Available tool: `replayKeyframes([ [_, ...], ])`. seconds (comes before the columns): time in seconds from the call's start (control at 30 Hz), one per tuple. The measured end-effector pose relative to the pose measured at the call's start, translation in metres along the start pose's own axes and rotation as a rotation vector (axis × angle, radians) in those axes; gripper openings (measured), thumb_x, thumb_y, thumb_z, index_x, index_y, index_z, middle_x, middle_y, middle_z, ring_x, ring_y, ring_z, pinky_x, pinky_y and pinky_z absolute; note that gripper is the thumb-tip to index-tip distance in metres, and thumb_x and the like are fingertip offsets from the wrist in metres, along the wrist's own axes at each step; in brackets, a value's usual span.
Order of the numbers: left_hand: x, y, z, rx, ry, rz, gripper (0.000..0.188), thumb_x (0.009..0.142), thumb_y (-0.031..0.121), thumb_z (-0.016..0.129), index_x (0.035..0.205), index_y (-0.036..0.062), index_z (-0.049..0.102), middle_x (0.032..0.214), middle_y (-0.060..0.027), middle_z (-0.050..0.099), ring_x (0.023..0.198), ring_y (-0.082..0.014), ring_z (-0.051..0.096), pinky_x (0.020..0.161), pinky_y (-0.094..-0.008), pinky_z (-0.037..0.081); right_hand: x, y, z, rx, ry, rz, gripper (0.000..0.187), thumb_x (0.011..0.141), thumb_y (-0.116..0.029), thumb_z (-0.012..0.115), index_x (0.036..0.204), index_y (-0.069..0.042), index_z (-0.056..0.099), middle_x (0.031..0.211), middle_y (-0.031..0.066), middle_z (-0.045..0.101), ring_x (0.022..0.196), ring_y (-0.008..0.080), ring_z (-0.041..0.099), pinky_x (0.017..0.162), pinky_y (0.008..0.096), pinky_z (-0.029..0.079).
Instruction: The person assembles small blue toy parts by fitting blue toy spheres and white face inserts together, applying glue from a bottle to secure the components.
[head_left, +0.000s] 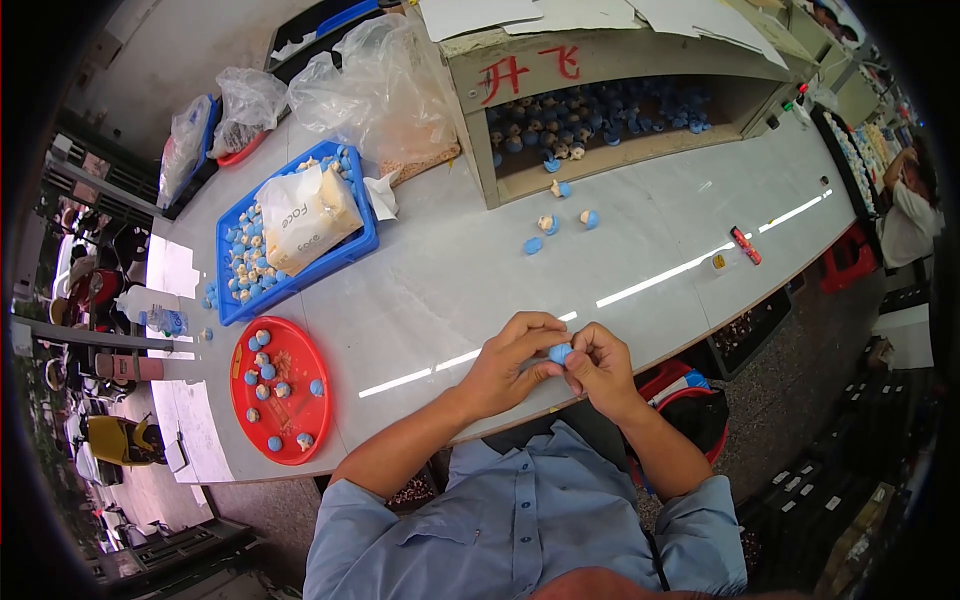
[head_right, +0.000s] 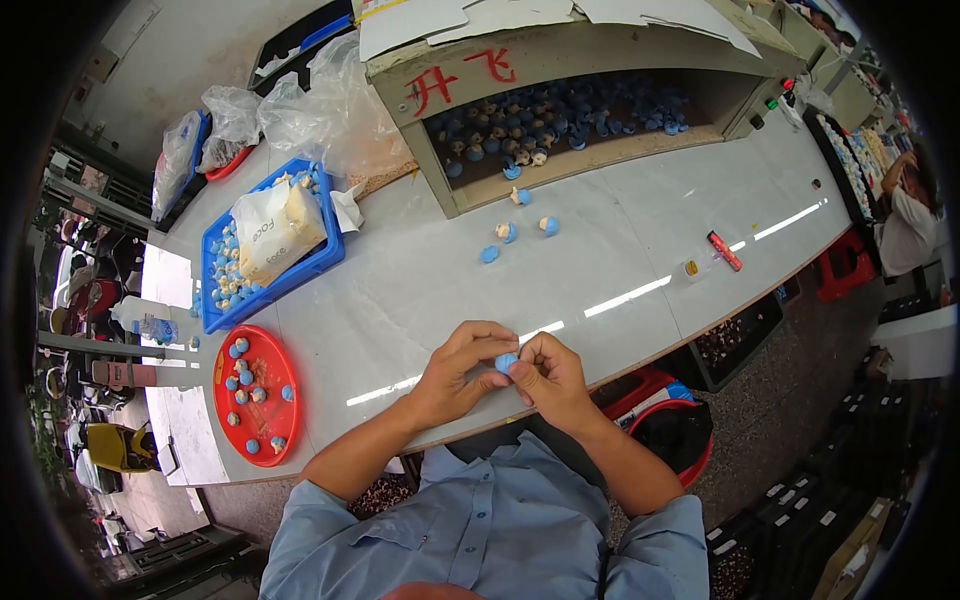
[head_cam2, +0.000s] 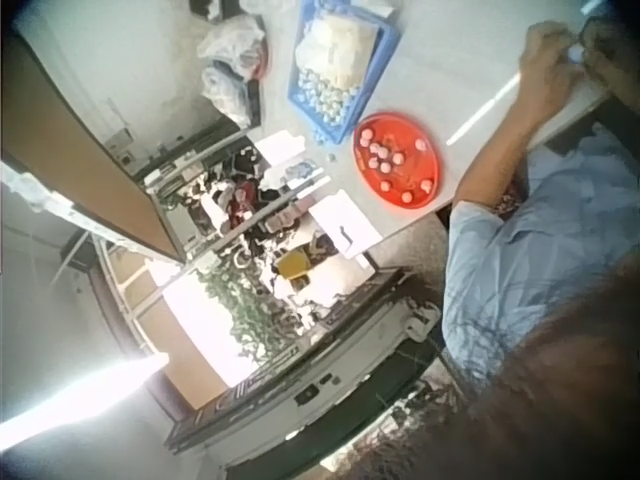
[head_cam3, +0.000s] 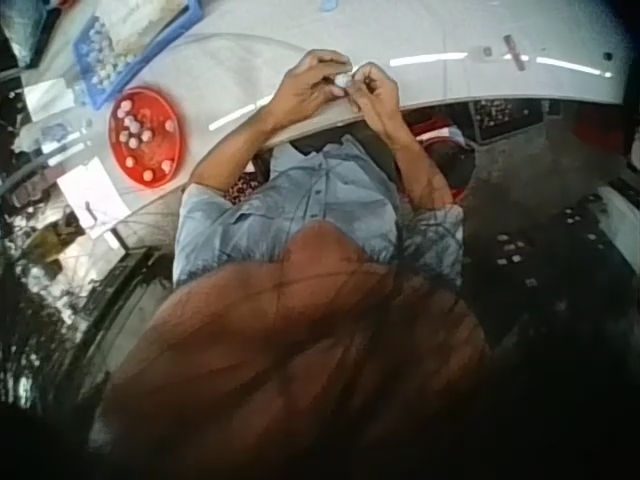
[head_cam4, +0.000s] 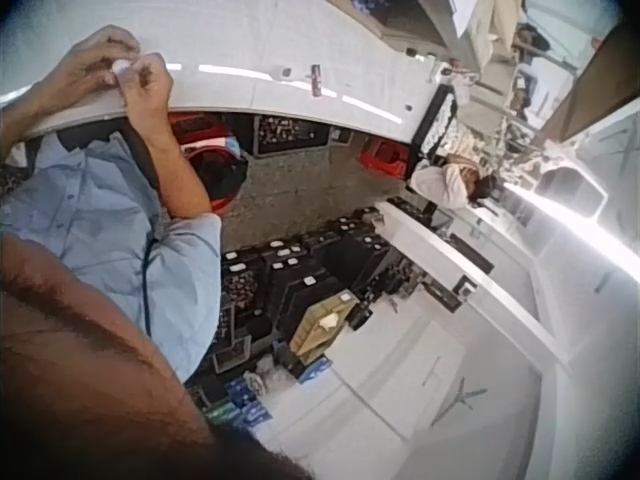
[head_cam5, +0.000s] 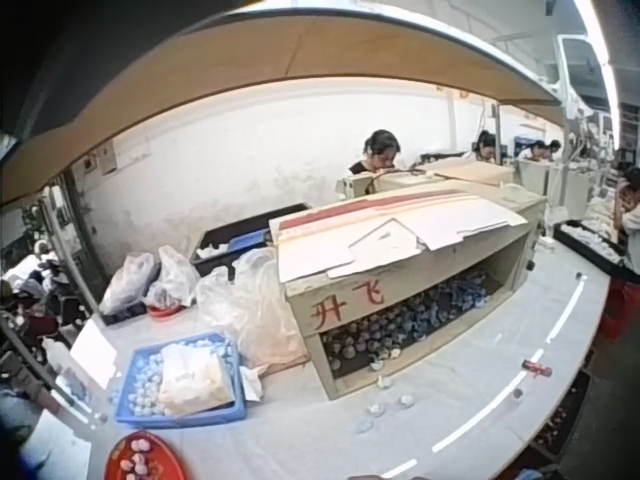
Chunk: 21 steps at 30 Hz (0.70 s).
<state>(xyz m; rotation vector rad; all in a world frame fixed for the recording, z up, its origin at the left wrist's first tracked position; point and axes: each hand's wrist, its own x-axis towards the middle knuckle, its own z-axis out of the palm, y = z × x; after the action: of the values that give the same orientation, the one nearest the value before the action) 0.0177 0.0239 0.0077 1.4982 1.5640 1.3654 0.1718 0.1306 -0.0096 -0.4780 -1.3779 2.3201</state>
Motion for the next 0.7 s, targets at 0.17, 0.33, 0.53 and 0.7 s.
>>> replayKeyframes([
  [0.17,-0.007,-0.015,-0.005,-0.485,-0.025,-0.381,0.032,0.095,0.019,0.06,0.12,-0.0008,0.059,0.101,-0.0063,0.065,0.084,-0.0096,0.06,0.066,-0.0236,0.05,0.006,-0.01,0.003,-0.481,0.128,-0.335,0.027,0.085,-0.018,0.074,0.097,-0.004,0.055,0.076,0.0037,0.056,0.058,0.0069,0.052,0.048,0.0208,0.038],
  [0.33,-0.009,-0.021,-0.008,-0.654,-0.138,-0.437,0.039,0.098,0.029,0.056,0.119,-0.0036,0.059,0.094,-0.0089,0.066,0.077,-0.0131,0.063,0.06,-0.0227,0.049,0.019,-0.023,0.004,-1.035,-0.03,-0.816,0.036,0.073,-0.012,0.08,0.104,-0.004,0.064,0.082,0.0076,0.059,0.059,0.0166,0.057,0.05,0.0268,0.044],
  [0.53,-0.006,-0.012,-0.011,-0.717,-0.121,-0.451,0.038,0.094,0.022,0.062,0.121,-0.0039,0.057,0.094,-0.0091,0.067,0.077,-0.0128,0.065,0.058,-0.0213,0.049,0.016,-0.018,0.003,-0.991,-0.035,-0.673,0.031,0.074,-0.006,0.078,0.102,-0.002,0.066,0.08,0.0078,0.059,0.06,0.0191,0.059,0.051,0.0279,0.046],
  [0.7,-0.006,-0.008,-0.012,-0.704,-0.153,-0.497,0.035,0.092,0.017,0.065,0.119,-0.0034,0.058,0.095,-0.0086,0.068,0.074,-0.0112,0.064,0.058,-0.0208,0.049,0.016,-0.015,-0.001,-0.875,-0.099,-0.621,0.026,0.077,-0.001,0.073,0.102,-0.001,0.066,0.073,0.0088,0.059,0.058,0.02,0.058,0.05,0.029,0.045],
])
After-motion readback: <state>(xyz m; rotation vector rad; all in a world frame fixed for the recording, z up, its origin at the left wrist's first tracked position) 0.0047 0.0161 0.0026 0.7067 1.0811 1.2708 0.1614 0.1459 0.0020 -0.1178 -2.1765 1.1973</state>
